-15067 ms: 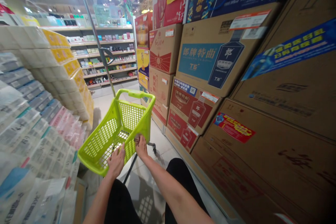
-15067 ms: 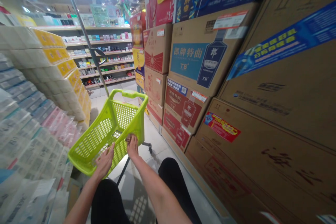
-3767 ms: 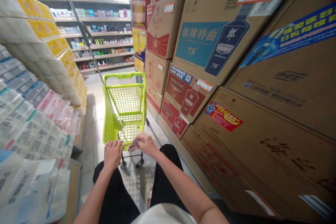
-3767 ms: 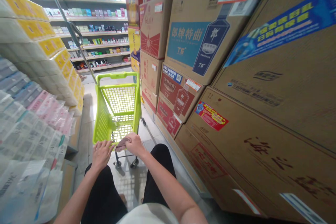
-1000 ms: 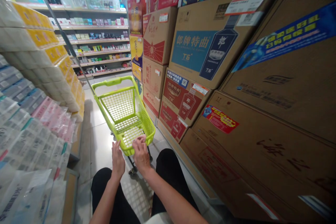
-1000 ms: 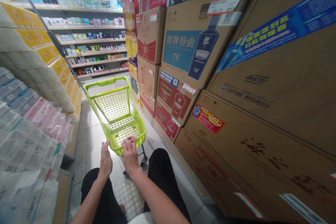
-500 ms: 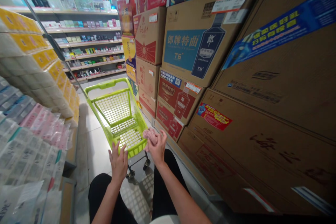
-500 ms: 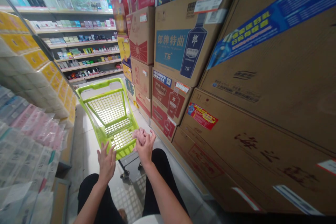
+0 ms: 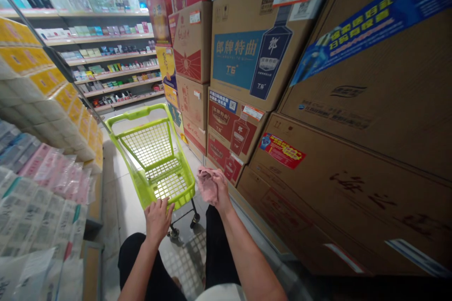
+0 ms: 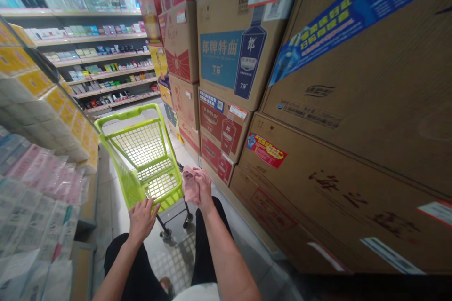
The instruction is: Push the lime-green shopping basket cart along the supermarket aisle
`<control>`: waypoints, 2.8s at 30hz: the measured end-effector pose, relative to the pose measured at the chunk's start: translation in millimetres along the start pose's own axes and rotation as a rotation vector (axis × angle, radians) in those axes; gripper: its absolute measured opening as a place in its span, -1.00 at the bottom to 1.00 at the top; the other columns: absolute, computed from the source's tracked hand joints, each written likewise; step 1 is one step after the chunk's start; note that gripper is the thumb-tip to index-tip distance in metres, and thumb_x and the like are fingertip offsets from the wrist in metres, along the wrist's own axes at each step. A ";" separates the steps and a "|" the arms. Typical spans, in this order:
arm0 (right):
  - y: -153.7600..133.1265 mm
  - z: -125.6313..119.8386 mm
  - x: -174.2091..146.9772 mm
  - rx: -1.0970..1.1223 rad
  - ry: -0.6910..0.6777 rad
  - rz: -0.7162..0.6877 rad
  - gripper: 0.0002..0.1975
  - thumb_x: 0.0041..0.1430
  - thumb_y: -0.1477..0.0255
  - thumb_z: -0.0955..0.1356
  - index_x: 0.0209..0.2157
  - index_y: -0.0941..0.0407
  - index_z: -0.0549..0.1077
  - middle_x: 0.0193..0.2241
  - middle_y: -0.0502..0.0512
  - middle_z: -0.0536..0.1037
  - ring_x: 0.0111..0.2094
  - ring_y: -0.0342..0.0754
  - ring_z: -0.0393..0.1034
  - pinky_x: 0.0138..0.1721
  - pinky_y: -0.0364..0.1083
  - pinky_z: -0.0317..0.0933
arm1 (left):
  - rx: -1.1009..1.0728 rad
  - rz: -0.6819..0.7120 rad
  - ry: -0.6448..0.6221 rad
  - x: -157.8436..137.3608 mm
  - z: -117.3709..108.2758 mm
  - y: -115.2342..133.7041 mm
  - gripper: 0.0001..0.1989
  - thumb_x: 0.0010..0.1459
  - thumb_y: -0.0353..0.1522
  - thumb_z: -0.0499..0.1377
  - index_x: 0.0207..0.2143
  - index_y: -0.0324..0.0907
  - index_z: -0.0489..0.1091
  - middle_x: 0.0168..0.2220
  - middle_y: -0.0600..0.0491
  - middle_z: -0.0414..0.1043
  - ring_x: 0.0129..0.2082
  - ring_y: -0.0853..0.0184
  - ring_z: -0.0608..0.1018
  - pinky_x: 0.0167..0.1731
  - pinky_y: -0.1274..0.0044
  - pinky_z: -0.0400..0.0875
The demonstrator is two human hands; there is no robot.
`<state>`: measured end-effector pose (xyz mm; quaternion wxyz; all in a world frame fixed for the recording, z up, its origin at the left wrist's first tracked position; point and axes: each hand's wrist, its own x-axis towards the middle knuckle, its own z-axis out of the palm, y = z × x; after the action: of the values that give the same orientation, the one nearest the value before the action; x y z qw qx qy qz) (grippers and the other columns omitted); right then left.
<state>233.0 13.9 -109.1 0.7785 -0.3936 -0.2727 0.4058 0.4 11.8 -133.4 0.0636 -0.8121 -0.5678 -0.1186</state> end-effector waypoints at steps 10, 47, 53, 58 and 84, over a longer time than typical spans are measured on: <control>65.1 10.5 -4.5 -0.600 0.164 -0.120 -0.61 0.05 0.37 0.33 -0.04 0.11 0.30 -0.05 0.19 0.46 0.03 0.02 0.35 0.07 0.01 0.22 | 0.030 -0.008 -0.019 -0.1 2.1 -1.8 -0.56 0.30 -0.13 -0.12 0.02 -0.10 0.38 -0.21 -0.06 0.46 -0.18 0.17 0.42 -0.11 0.32 0.15; 124.0 0.2 -53.9 -0.901 -0.059 -0.042 -0.42 -0.06 0.70 0.25 0.03 0.09 0.46 -0.13 0.18 0.41 -0.06 0.04 0.39 0.06 0.02 0.28 | -0.162 -0.095 -0.161 40.2 4.2 22.9 -0.61 0.32 -0.26 -0.13 0.07 0.05 0.36 -0.06 0.00 0.49 -0.02 0.20 0.42 0.01 0.22 0.08; 136.8 -0.3 -50.6 -0.836 -0.015 -0.114 -0.42 -0.09 0.67 0.25 0.02 0.07 0.44 -0.07 0.15 0.38 0.01 0.01 0.34 0.11 -0.03 0.22 | -0.130 -0.081 -0.068 32.2 0.2 5.8 -0.60 0.33 -0.23 -0.16 0.02 -0.01 0.40 -0.02 -0.03 0.46 -0.02 0.22 0.43 0.04 0.27 0.05; 140.8 6.1 -46.9 -0.841 -0.028 -0.007 -0.58 -0.08 0.66 0.25 -0.18 0.07 0.51 -0.33 0.05 0.40 -0.22 -0.02 0.40 -0.11 -0.08 0.34 | -0.116 -0.094 -0.110 26.3 7.9 -0.3 -0.60 0.33 -0.24 -0.17 -0.01 0.03 0.40 -0.09 0.00 0.50 -0.02 0.23 0.43 0.02 0.29 0.07; 147.3 32.1 -67.0 -0.854 0.069 -0.161 -0.33 0.02 0.68 0.19 0.22 0.16 0.19 0.09 0.29 0.21 0.15 0.05 0.23 0.19 0.03 0.13 | -0.015 -0.151 -0.381 43.5 -21.9 22.9 -0.56 0.35 -0.16 -0.24 -0.06 -0.05 0.37 -0.17 -0.03 0.56 -0.18 0.24 0.55 -0.28 0.47 0.20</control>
<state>112.7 22.9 -221.7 0.5838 -0.6709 -0.4197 0.1812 33.4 38.1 -100.0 -0.0601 -0.7754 -0.6280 0.0287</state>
